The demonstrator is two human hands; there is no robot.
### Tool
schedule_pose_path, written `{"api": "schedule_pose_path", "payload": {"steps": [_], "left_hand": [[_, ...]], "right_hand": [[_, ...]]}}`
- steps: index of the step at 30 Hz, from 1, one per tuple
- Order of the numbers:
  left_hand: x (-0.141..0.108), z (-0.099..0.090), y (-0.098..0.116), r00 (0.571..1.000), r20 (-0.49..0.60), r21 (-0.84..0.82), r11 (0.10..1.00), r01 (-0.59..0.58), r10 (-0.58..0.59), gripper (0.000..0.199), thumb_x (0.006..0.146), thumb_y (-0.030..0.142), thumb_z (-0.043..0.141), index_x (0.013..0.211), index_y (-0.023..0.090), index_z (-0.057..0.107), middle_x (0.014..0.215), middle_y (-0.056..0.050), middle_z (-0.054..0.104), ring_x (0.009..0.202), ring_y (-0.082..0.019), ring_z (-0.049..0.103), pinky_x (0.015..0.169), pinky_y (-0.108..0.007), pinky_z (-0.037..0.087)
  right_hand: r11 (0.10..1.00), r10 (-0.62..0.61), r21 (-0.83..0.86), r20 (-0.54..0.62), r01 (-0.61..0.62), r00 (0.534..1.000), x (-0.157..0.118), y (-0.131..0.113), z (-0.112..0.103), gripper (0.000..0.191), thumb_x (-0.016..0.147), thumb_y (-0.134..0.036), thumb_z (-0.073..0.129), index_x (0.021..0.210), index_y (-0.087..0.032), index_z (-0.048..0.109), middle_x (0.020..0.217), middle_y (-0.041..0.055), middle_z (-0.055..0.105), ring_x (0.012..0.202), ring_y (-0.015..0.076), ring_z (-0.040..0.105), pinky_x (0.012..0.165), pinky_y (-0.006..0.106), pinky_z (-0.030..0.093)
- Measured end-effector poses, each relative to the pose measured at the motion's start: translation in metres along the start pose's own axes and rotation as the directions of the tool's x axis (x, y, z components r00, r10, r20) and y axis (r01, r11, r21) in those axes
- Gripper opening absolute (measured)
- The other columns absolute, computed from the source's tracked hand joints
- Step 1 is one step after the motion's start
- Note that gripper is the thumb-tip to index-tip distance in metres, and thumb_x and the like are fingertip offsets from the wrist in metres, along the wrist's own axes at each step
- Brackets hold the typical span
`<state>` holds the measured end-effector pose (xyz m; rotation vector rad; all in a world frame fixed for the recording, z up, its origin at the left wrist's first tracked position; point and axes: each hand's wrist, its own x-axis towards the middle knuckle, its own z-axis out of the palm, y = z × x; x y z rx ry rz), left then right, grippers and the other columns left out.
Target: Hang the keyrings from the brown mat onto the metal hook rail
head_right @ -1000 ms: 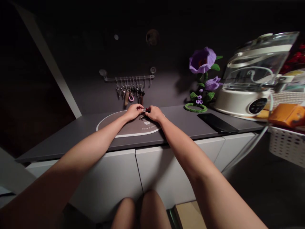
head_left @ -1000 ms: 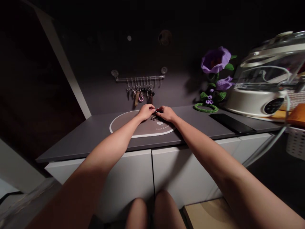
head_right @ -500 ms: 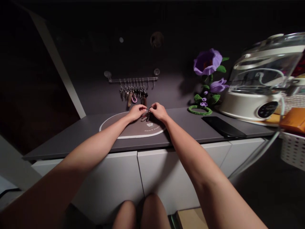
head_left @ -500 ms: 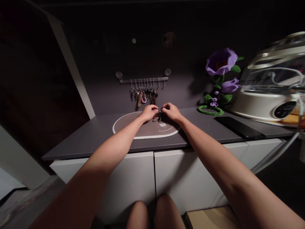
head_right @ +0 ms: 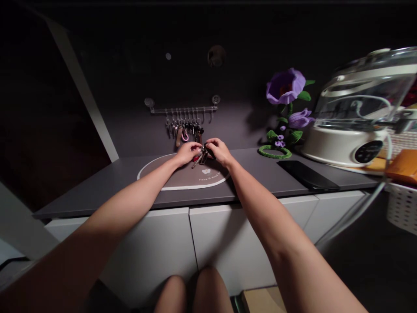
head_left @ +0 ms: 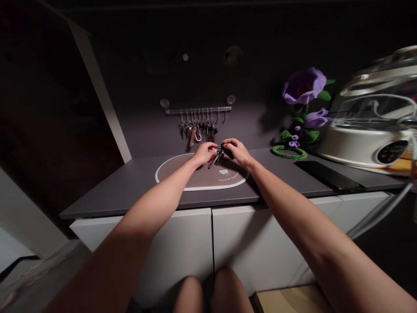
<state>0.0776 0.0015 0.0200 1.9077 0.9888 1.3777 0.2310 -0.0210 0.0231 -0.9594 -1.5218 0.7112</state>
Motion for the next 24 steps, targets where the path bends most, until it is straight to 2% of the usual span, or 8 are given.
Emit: {"api": "schedule_pose_path", "payload": {"steps": [6, 10, 17, 24], "left_hand": [[0.004, -0.004, -0.003, 0.995, 0.035, 0.098, 0.990, -0.100, 0.097, 0.006, 0.070, 0.011, 0.058, 0.071, 0.014, 0.063, 0.069, -0.001, 0.060, 0.065, -0.011, 0.050, 0.070, -0.024, 0.040], [0.004, -0.006, 0.000, 0.994, 0.037, 0.046, 0.993, -0.107, 0.106, 0.005, 0.071, 0.018, 0.060, 0.067, 0.014, 0.062, 0.066, 0.000, 0.058, 0.065, -0.011, 0.049, 0.070, -0.023, 0.039], [0.010, -0.007, -0.006, 0.999, 0.025, -0.170, 0.985, -0.018, 0.023, 0.009, 0.070, 0.024, 0.063, 0.071, 0.014, 0.062, 0.068, 0.001, 0.059, 0.065, -0.009, 0.050, 0.071, -0.023, 0.038], [0.010, -0.008, 0.002, 0.992, 0.069, -0.404, 0.906, 0.126, -0.107, 0.007, 0.070, 0.020, 0.064, 0.070, 0.013, 0.062, 0.069, 0.000, 0.061, 0.068, -0.009, 0.054, 0.078, -0.025, 0.041]], "right_hand": [[0.989, 0.036, 0.142, -0.010, -0.035, 0.999, 0.004, 0.003, -0.001, 0.031, 0.066, -0.032, 0.050, 0.093, -0.016, 0.058, 0.084, 0.0025, 0.061, 0.072, 0.0128, 0.053, 0.064, 0.024, 0.044], [0.979, 0.042, 0.199, -0.013, -0.039, 0.999, 0.005, 0.003, -0.001, 0.031, 0.068, -0.032, 0.047, 0.093, -0.016, 0.057, 0.085, 0.0033, 0.061, 0.074, 0.0139, 0.054, 0.063, 0.025, 0.045], [0.936, 0.026, 0.351, -0.040, -0.011, 0.999, 0.007, 0.005, -0.002, 0.024, 0.067, -0.028, 0.050, 0.086, -0.015, 0.057, 0.086, 0.0033, 0.062, 0.075, 0.0141, 0.056, 0.069, 0.027, 0.047], [0.916, 0.106, 0.388, 0.007, -0.101, 0.994, 0.002, -0.002, 0.001, 0.018, 0.071, -0.026, 0.049, 0.084, -0.017, 0.057, 0.080, 0.0016, 0.061, 0.068, 0.0128, 0.055, 0.057, 0.026, 0.047]]}}
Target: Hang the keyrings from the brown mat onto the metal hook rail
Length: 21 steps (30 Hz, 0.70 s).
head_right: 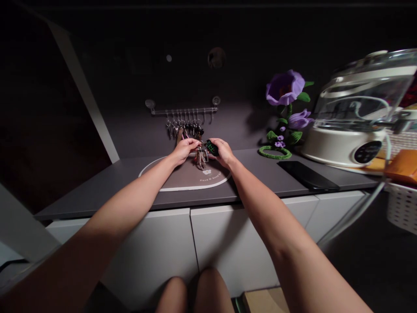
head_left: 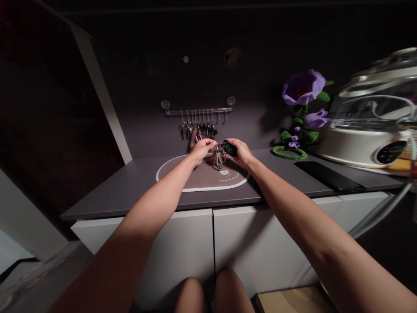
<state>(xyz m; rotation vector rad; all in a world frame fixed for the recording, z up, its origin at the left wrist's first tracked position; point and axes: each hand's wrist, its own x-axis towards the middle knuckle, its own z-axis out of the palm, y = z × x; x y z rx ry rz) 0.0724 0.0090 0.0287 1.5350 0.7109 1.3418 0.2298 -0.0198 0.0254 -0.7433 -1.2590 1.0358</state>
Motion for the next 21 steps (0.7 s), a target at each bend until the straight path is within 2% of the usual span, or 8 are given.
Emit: {"api": "schedule_pose_path", "payload": {"steps": [7, 14, 16, 21], "left_hand": [[-0.005, 0.004, 0.010, 0.998, -0.001, -0.162, 0.985, 0.063, -0.064, 0.003, 0.072, 0.013, 0.061, 0.069, 0.014, 0.062, 0.081, -0.002, 0.065, 0.080, -0.009, 0.057, 0.090, -0.029, 0.037], [-0.007, 0.003, 0.018, 0.994, -0.051, -0.253, 0.964, 0.081, -0.097, 0.010, 0.078, 0.010, 0.052, 0.070, 0.012, 0.058, 0.082, -0.005, 0.066, 0.075, -0.011, 0.057, 0.084, -0.035, 0.043], [-0.006, 0.002, 0.019, 0.994, -0.057, -0.260, 0.962, 0.081, -0.099, 0.010, 0.078, 0.010, 0.052, 0.070, 0.012, 0.057, 0.083, -0.005, 0.066, 0.072, -0.010, 0.057, 0.082, -0.035, 0.044], [-0.006, 0.001, 0.018, 0.994, -0.048, -0.243, 0.966, 0.082, -0.096, 0.007, 0.077, 0.010, 0.054, 0.070, 0.012, 0.055, 0.082, -0.004, 0.065, 0.069, -0.009, 0.055, 0.079, -0.033, 0.044]], "right_hand": [[0.992, 0.049, 0.112, 0.003, -0.049, 0.999, -0.002, -0.004, 0.003, 0.012, 0.072, -0.023, 0.054, 0.080, -0.017, 0.062, 0.073, 0.0014, 0.063, 0.063, 0.0119, 0.055, 0.054, 0.024, 0.047], [0.986, 0.079, 0.144, 0.055, -0.087, 0.995, -0.004, -0.003, 0.005, 0.015, 0.074, -0.027, 0.061, 0.082, -0.016, 0.065, 0.075, 0.0026, 0.066, 0.061, 0.0112, 0.057, 0.053, 0.024, 0.049], [0.986, 0.077, 0.143, 0.063, -0.085, 0.995, -0.004, -0.003, 0.005, 0.016, 0.073, -0.027, 0.063, 0.084, -0.016, 0.066, 0.077, 0.0028, 0.067, 0.063, 0.0116, 0.059, 0.057, 0.025, 0.050], [0.988, -0.018, 0.154, 0.060, 0.009, 0.998, 0.000, 0.000, 0.002, 0.019, 0.068, -0.027, 0.069, 0.083, -0.017, 0.068, 0.083, 0.0042, 0.069, 0.077, 0.0135, 0.062, 0.076, 0.029, 0.051]]}}
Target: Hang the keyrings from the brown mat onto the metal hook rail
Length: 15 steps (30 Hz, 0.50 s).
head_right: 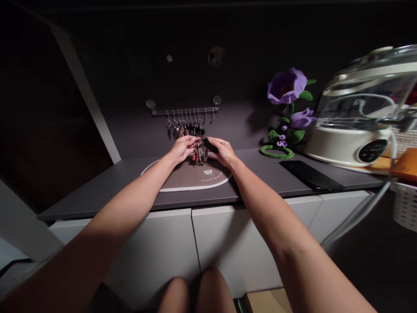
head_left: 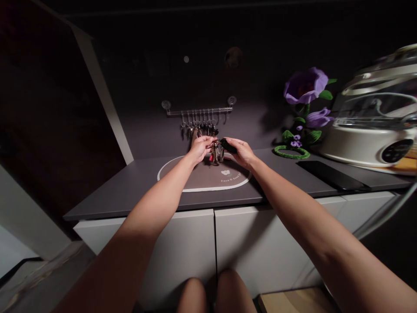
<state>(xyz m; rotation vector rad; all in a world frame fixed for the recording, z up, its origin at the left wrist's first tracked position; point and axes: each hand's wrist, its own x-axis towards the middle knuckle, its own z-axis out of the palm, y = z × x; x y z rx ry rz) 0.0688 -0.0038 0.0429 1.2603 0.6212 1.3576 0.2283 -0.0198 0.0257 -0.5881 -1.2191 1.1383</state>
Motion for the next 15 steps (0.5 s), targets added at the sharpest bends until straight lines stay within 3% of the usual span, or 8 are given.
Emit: {"api": "schedule_pose_path", "payload": {"steps": [7, 11, 15], "left_hand": [[0.0000, -0.0015, 0.0007, 1.000, -0.027, 0.088, 0.996, 0.008, -0.006, 0.009, 0.078, 0.012, 0.054, 0.069, 0.014, 0.054, 0.065, 0.001, 0.060, 0.061, -0.007, 0.053, 0.080, -0.031, 0.043], [0.0004, -0.0015, 0.0018, 0.999, 0.003, 0.030, 0.998, -0.052, 0.052, 0.007, 0.078, 0.013, 0.054, 0.071, 0.014, 0.055, 0.076, -0.001, 0.064, 0.075, -0.010, 0.059, 0.084, -0.032, 0.042], [-0.0009, 0.0013, 0.0029, 0.998, 0.010, -0.033, 0.998, -0.059, 0.059, 0.008, 0.079, 0.014, 0.055, 0.071, 0.013, 0.054, 0.077, -0.003, 0.066, 0.078, -0.012, 0.061, 0.085, -0.033, 0.044]], "right_hand": [[0.997, -0.068, 0.021, -0.037, 0.069, 0.997, 0.0034, 0.0002, -0.0036, 0.024, 0.057, -0.020, 0.077, 0.079, -0.017, 0.068, 0.081, 0.0021, 0.069, 0.078, 0.0120, 0.062, 0.084, 0.030, 0.049], [1.000, 0.018, 0.016, 0.033, -0.018, 0.999, 0.0007, -0.0007, -0.0029, 0.019, 0.066, -0.027, 0.071, 0.081, -0.016, 0.066, 0.078, 0.0026, 0.068, 0.072, 0.0128, 0.062, 0.076, 0.032, 0.053], [0.992, 0.127, 0.004, 0.125, -0.128, 0.984, -0.0022, 0.0009, -0.0006, 0.014, 0.071, -0.026, 0.067, 0.079, -0.016, 0.063, 0.071, 0.0017, 0.065, 0.065, 0.0132, 0.061, 0.068, 0.034, 0.054]]}}
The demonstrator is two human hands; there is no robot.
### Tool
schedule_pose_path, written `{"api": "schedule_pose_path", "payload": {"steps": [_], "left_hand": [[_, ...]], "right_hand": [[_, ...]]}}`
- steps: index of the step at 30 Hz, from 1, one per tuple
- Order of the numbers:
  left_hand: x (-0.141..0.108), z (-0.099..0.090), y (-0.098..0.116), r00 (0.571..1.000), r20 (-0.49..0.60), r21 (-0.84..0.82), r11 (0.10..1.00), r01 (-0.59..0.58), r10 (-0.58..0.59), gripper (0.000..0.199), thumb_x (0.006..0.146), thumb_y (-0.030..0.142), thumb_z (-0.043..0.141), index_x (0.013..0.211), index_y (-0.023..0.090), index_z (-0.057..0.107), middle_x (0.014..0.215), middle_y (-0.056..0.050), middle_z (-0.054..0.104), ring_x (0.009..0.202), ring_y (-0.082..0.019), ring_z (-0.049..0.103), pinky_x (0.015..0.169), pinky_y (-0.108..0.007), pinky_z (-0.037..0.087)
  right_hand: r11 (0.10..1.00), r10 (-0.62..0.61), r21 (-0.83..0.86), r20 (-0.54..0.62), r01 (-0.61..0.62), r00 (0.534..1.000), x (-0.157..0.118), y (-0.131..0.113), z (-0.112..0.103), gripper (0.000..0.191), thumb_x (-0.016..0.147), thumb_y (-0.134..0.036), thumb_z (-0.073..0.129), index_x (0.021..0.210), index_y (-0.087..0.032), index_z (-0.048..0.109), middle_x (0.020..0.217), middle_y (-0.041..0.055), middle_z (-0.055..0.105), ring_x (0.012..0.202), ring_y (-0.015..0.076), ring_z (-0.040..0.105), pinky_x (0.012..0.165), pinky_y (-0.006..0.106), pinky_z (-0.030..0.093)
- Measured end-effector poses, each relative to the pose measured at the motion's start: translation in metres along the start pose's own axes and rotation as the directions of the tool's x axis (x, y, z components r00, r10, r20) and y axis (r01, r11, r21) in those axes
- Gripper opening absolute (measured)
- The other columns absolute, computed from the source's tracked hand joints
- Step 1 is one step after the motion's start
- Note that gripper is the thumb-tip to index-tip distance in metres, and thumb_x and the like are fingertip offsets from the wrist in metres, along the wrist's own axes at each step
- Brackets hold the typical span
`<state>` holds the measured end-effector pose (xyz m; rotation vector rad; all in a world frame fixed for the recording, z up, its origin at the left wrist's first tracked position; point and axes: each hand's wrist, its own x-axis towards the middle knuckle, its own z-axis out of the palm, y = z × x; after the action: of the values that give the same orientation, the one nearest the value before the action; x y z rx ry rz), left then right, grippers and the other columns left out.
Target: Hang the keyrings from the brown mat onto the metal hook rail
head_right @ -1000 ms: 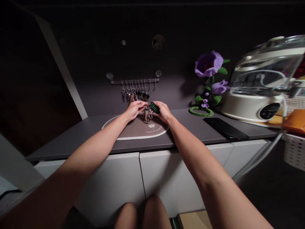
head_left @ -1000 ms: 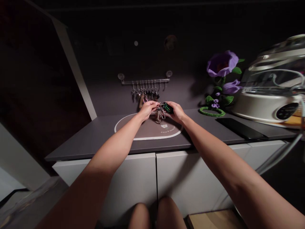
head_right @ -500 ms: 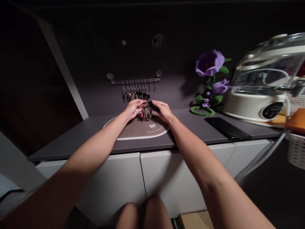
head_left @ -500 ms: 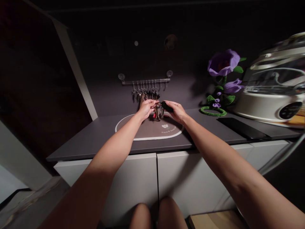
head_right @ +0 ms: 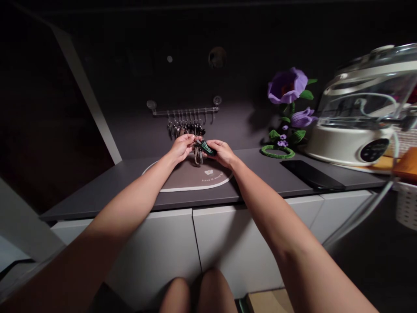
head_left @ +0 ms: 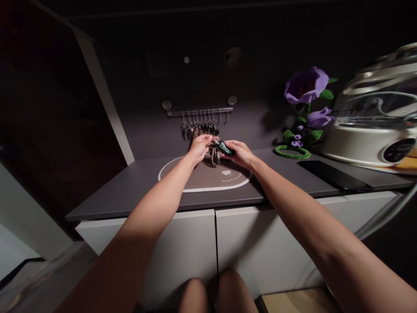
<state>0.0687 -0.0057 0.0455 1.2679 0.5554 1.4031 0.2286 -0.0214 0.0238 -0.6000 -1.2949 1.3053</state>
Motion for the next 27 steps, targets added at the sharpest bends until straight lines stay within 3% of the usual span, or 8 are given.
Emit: {"api": "schedule_pose_path", "payload": {"steps": [7, 14, 21, 27], "left_hand": [[-0.003, 0.004, 0.001, 1.000, 0.010, -0.090, 0.996, 0.019, -0.019, 0.009, 0.080, 0.011, 0.053, 0.072, 0.010, 0.055, 0.078, -0.008, 0.068, 0.081, -0.013, 0.064, 0.091, -0.034, 0.043], [-0.005, 0.008, 0.001, 0.998, -0.009, -0.038, 0.998, 0.055, -0.055, 0.007, 0.079, 0.012, 0.056, 0.072, 0.011, 0.057, 0.075, -0.005, 0.068, 0.073, -0.010, 0.062, 0.085, -0.030, 0.047], [-0.005, 0.010, -0.004, 0.999, 0.008, 0.007, 0.999, 0.044, -0.044, 0.006, 0.075, 0.012, 0.062, 0.070, 0.010, 0.060, 0.068, -0.003, 0.065, 0.067, -0.009, 0.059, 0.083, -0.028, 0.045], [-0.006, 0.010, -0.006, 0.997, 0.056, -0.014, 0.999, 0.053, -0.052, 0.005, 0.076, 0.011, 0.059, 0.071, 0.010, 0.060, 0.066, -0.003, 0.065, 0.061, -0.008, 0.058, 0.076, -0.026, 0.046]], "right_hand": [[0.992, 0.015, -0.123, 0.060, -0.007, 0.998, -0.001, 0.003, 0.000, 0.022, 0.068, -0.023, 0.067, 0.089, -0.019, 0.062, 0.080, 0.0006, 0.065, 0.064, 0.0087, 0.057, 0.061, 0.023, 0.048], [0.950, -0.188, -0.253, 0.009, 0.185, 0.982, 0.003, 0.003, -0.002, 0.022, 0.062, -0.019, 0.068, 0.083, -0.019, 0.066, 0.090, 0.0001, 0.067, 0.079, 0.0114, 0.058, 0.078, 0.027, 0.045], [0.951, -0.209, -0.242, -0.054, 0.190, 0.976, -0.002, -0.001, 0.008, 0.023, 0.061, -0.032, 0.072, 0.080, -0.019, 0.068, 0.091, 0.0032, 0.068, 0.086, 0.0143, 0.059, 0.086, 0.030, 0.042], [0.940, -0.235, -0.267, -0.058, 0.211, 0.970, -0.002, -0.001, 0.009, 0.025, 0.057, -0.035, 0.076, 0.072, -0.017, 0.068, 0.081, 0.0016, 0.068, 0.077, 0.0130, 0.059, 0.082, 0.030, 0.043]]}}
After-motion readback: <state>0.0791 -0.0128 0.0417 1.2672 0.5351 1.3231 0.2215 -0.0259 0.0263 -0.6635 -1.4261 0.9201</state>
